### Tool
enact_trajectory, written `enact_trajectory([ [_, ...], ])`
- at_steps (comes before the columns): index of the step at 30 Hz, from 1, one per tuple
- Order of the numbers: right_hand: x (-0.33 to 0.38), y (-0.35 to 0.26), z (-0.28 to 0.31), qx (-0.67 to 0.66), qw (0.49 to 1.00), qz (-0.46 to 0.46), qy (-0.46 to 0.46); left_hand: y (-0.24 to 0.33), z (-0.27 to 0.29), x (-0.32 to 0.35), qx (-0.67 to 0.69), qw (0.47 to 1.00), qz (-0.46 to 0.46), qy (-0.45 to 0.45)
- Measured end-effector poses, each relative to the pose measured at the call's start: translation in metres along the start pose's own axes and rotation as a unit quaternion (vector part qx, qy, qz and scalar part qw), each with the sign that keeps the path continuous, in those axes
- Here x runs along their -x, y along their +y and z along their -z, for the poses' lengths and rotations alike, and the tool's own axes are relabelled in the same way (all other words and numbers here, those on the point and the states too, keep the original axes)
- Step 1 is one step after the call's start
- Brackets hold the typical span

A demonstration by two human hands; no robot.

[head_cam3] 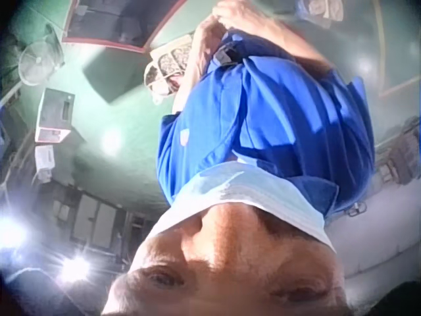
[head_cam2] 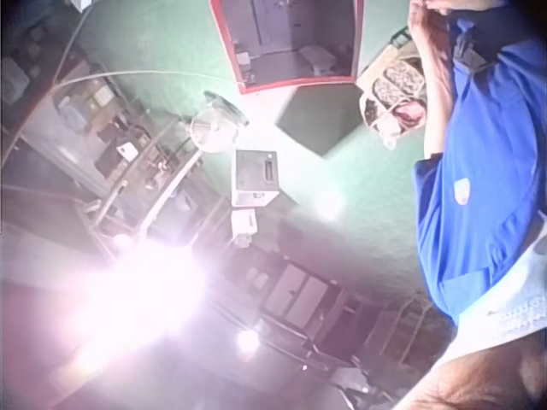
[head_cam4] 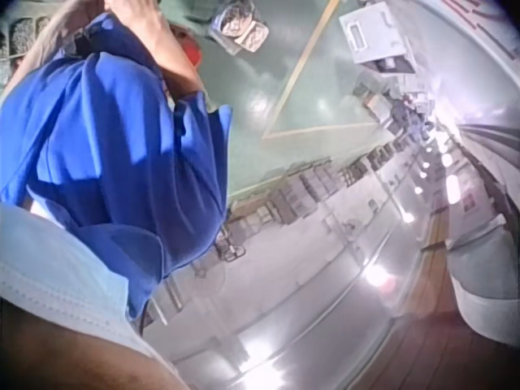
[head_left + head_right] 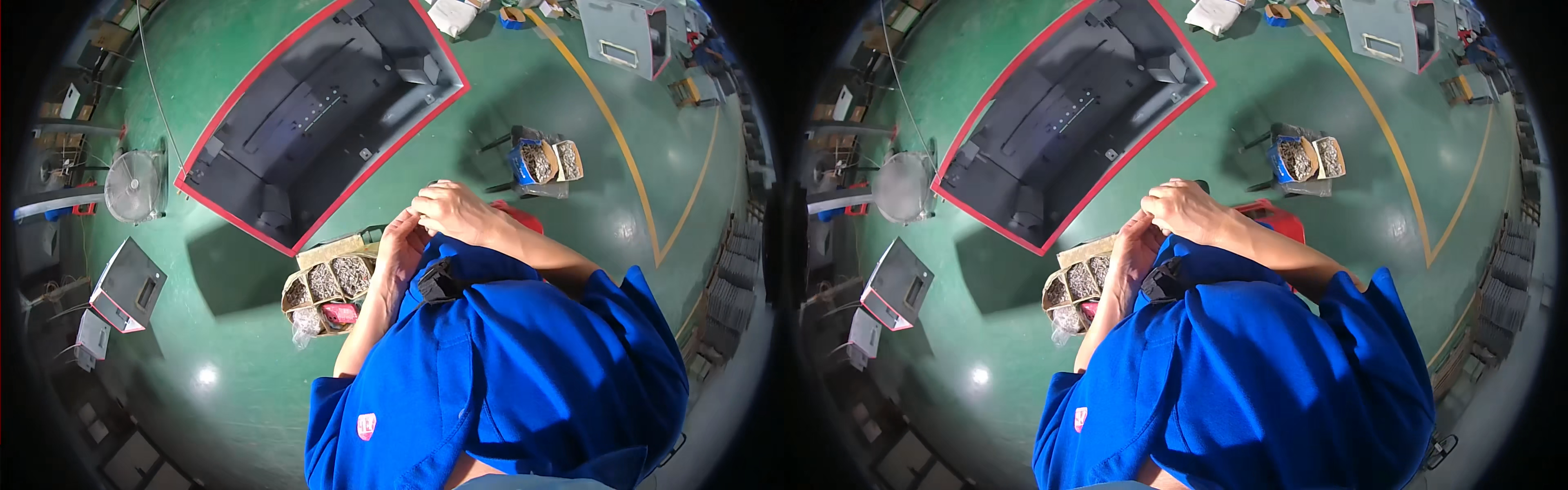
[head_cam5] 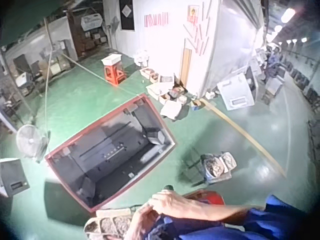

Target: The recorder is assembling or checking small metal components into a grey and red metal enclosure.

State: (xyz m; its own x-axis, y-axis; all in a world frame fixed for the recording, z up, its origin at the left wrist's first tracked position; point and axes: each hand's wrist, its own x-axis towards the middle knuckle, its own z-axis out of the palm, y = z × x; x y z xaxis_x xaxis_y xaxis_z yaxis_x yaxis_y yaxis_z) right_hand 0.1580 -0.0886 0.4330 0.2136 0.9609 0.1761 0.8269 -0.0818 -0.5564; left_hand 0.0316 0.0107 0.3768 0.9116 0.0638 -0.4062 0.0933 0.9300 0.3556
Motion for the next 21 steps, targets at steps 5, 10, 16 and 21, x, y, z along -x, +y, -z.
enact_trajectory([
  [5, 0.001, -0.008, 0.007, -0.06, 0.997, -0.043, -0.003, -0.001, 0.006, 0.002, -0.012, 1.0, -0.003, 0.028],
  [10, 0.002, 0.005, 0.007, -0.067, 0.997, -0.025, 0.027, 0.005, 0.0, -0.004, -0.02, 1.0, -0.002, 0.019],
  [16, 0.002, 0.056, 0.02, -0.108, 0.994, -0.027, 0.026, -0.005, -0.018, -0.046, -0.011, 0.999, -0.001, 0.042],
  [21, 0.002, 0.123, 0.052, -0.208, 0.974, -0.093, 0.013, -0.017, -0.023, -0.108, -0.086, 0.996, -0.004, -0.003],
])
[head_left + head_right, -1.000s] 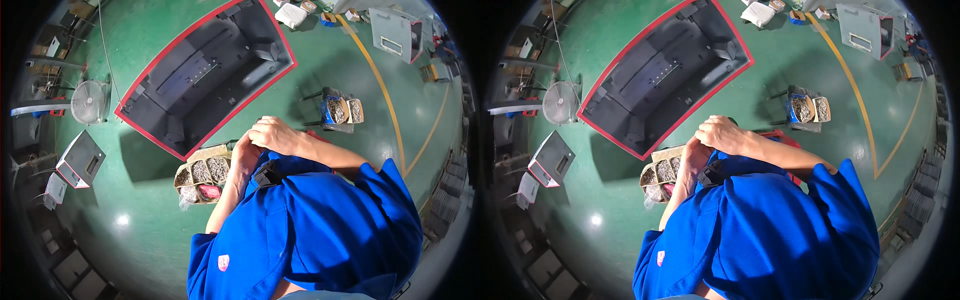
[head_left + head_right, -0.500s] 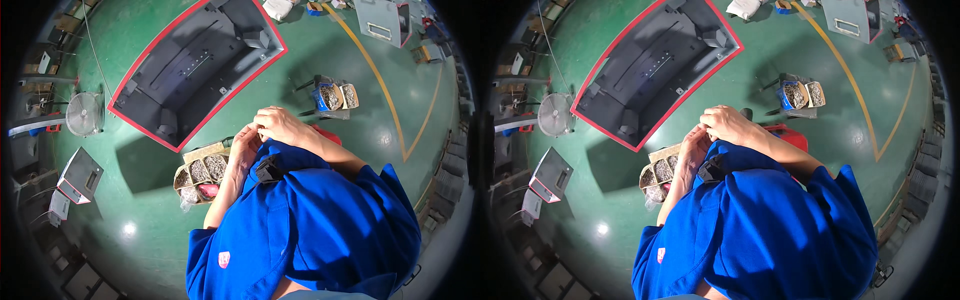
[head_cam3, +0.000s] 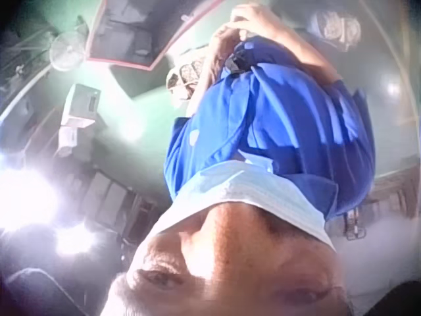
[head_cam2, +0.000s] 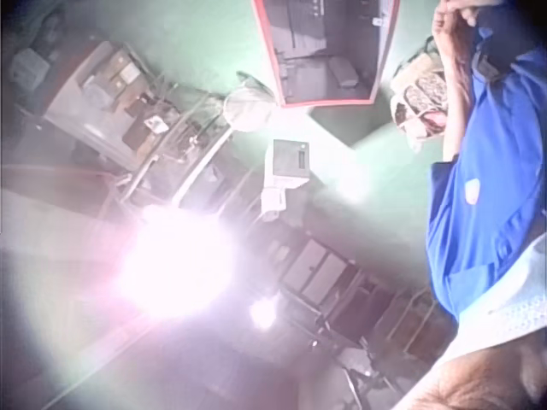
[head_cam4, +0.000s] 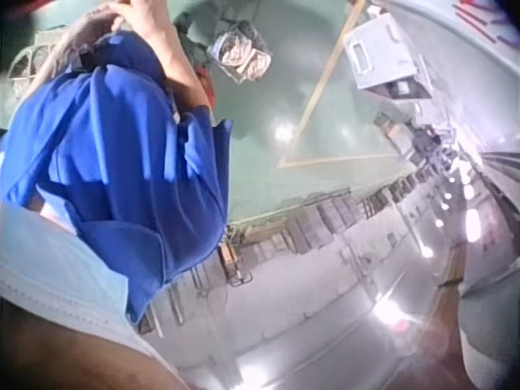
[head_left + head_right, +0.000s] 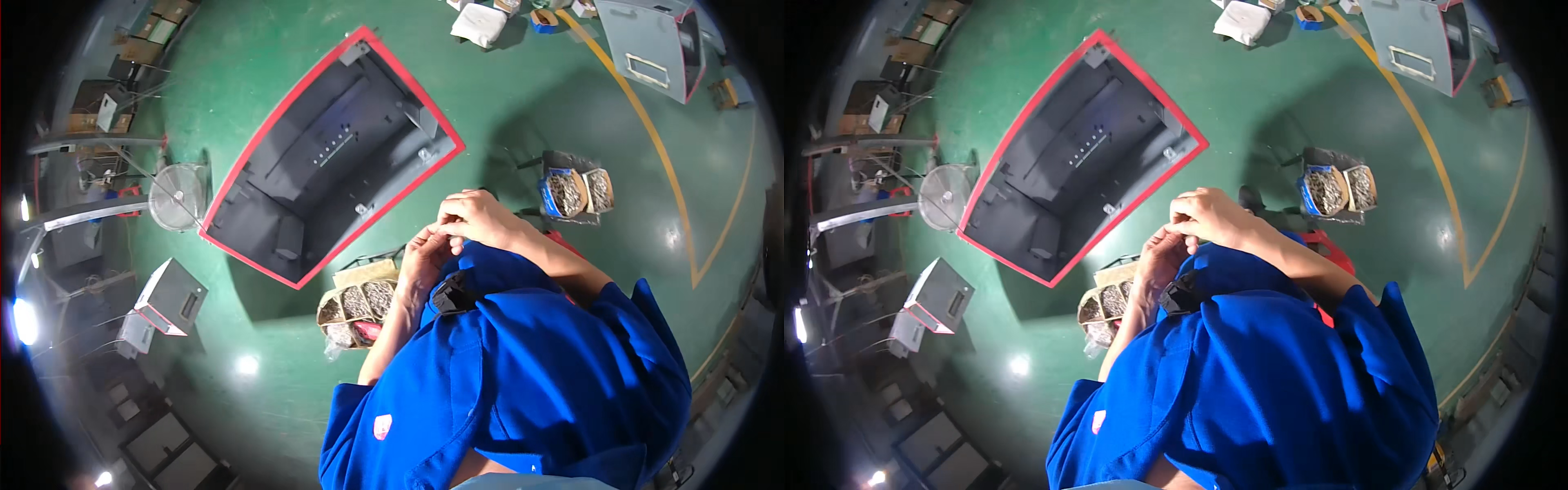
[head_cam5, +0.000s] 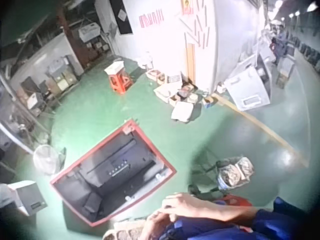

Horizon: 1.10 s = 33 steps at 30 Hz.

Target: The recorder is assembling or checking small metal components into a grey and red metal enclosure.

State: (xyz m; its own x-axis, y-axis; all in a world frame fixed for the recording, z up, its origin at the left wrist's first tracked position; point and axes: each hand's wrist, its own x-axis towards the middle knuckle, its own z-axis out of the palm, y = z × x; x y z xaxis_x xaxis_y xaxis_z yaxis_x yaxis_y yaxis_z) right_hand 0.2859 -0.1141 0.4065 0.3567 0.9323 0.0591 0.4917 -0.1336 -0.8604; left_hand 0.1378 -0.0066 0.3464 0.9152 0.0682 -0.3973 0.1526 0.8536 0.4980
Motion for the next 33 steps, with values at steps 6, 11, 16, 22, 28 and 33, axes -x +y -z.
enact_trajectory([
  [6, -0.019, 0.059, 0.054, -0.061, 0.998, 0.005, 0.0, -0.014, -0.022, -0.058, 0.006, 0.997, 0.01, 0.078],
  [11, -0.035, 0.11, 0.075, -0.106, 0.994, 0.021, -0.023, -0.035, -0.027, -0.09, 0.0, 0.988, -0.01, 0.152],
  [16, -0.048, 0.146, 0.081, -0.166, 0.983, 0.011, -0.082, -0.055, -0.025, -0.102, 0.037, 0.98, -0.036, 0.192],
  [22, -0.049, 0.158, 0.067, -0.227, 0.97, 0.0, -0.088, -0.048, -0.026, -0.114, 0.044, 0.974, -0.034, 0.22],
  [28, -0.039, 0.167, 0.058, -0.185, 0.98, -0.008, -0.068, -0.051, 0.019, -0.133, 0.003, 0.994, -0.034, 0.105],
  [33, -0.037, 0.124, 0.09, -0.212, 0.97, -0.108, -0.05, -0.008, 0.004, -0.156, -0.02, 0.997, 0.017, 0.074],
])
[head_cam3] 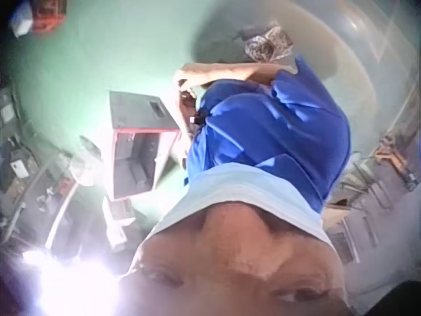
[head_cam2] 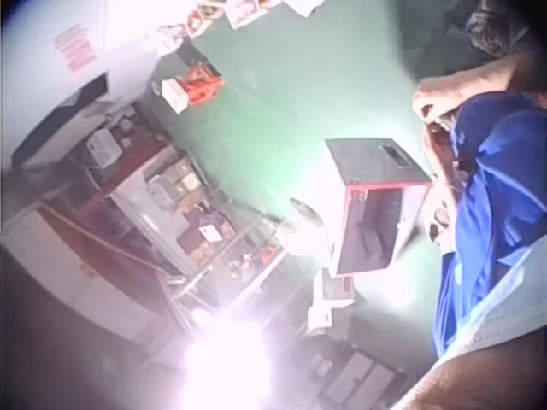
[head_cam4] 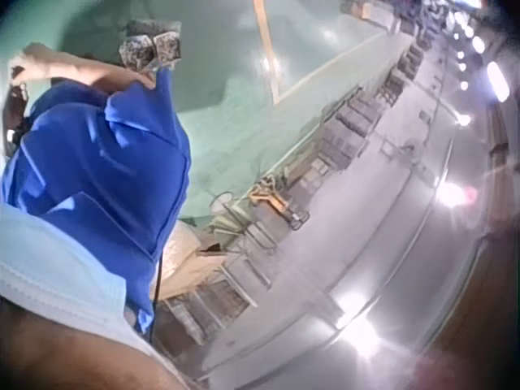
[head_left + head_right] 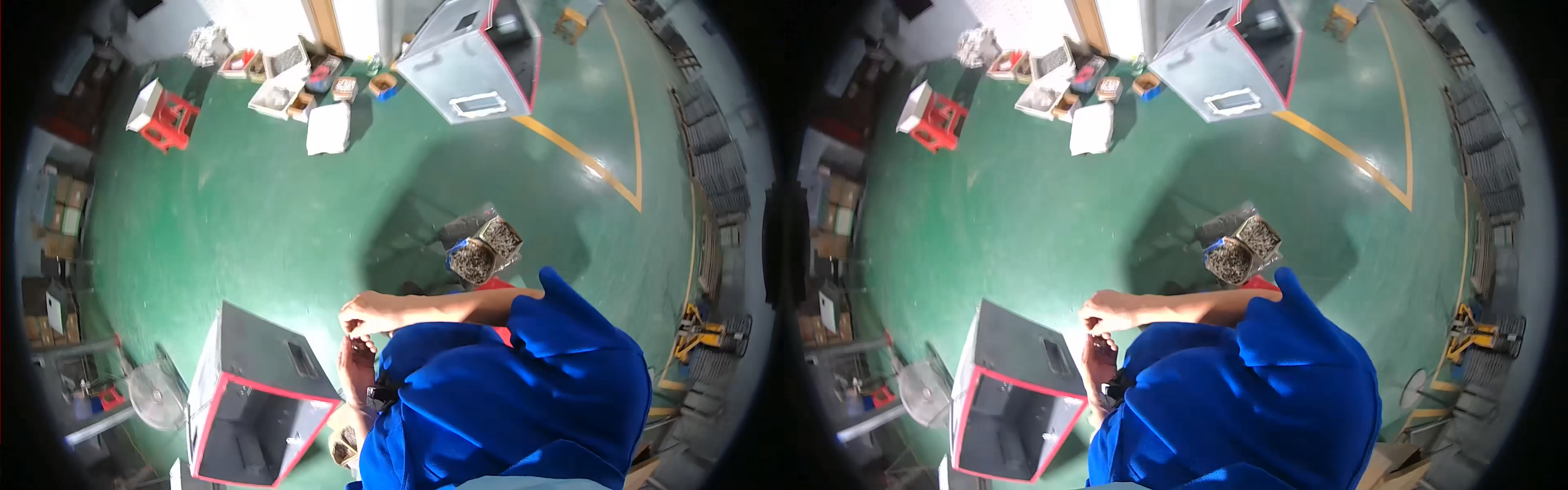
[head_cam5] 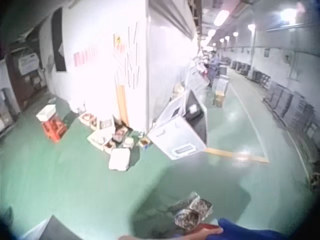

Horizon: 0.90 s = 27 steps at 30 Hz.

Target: The recorder is assembling or checking small metal components into a grey and red metal enclosure.

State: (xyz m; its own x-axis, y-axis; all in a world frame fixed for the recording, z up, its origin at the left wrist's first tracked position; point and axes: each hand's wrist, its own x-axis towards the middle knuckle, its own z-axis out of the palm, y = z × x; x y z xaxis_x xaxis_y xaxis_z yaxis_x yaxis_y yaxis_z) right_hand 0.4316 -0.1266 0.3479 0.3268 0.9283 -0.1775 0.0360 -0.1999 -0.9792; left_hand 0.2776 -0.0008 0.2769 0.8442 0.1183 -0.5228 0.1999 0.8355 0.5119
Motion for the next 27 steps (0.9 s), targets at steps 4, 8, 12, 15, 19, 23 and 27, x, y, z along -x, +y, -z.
enact_trajectory([
  [4, 0.008, 0.023, -0.013, 0.107, 0.982, 0.091, 0.124, 0.008, -0.014, -0.005, -0.062, 0.997, 0.039, 0.007],
  [8, 0.025, 0.02, -0.02, 0.154, 0.97, 0.088, 0.167, 0.005, -0.012, -0.013, -0.206, 0.977, -0.018, -0.049],
  [12, 0.034, 0.016, -0.027, 0.212, 0.953, 0.053, 0.211, 0.008, -0.022, -0.01, -0.269, 0.959, -0.054, -0.071],
  [15, 0.048, 0.002, -0.031, 0.23, 0.946, -0.014, 0.23, 0.005, -0.022, -0.011, -0.312, 0.942, -0.059, -0.109],
  [19, 0.056, 0.005, -0.031, 0.27, 0.933, 0.012, 0.236, 0.002, -0.03, -0.009, -0.312, 0.942, -0.052, -0.113],
  [23, 0.057, 0.007, -0.017, 0.309, 0.923, 0.008, 0.231, 0.006, -0.04, -0.006, -0.277, 0.958, -0.026, -0.065],
  [27, 0.066, 0.005, 0.037, 0.265, 0.905, 0.011, 0.334, 0.024, -0.061, -0.002, -0.226, 0.974, -0.021, -0.018],
])
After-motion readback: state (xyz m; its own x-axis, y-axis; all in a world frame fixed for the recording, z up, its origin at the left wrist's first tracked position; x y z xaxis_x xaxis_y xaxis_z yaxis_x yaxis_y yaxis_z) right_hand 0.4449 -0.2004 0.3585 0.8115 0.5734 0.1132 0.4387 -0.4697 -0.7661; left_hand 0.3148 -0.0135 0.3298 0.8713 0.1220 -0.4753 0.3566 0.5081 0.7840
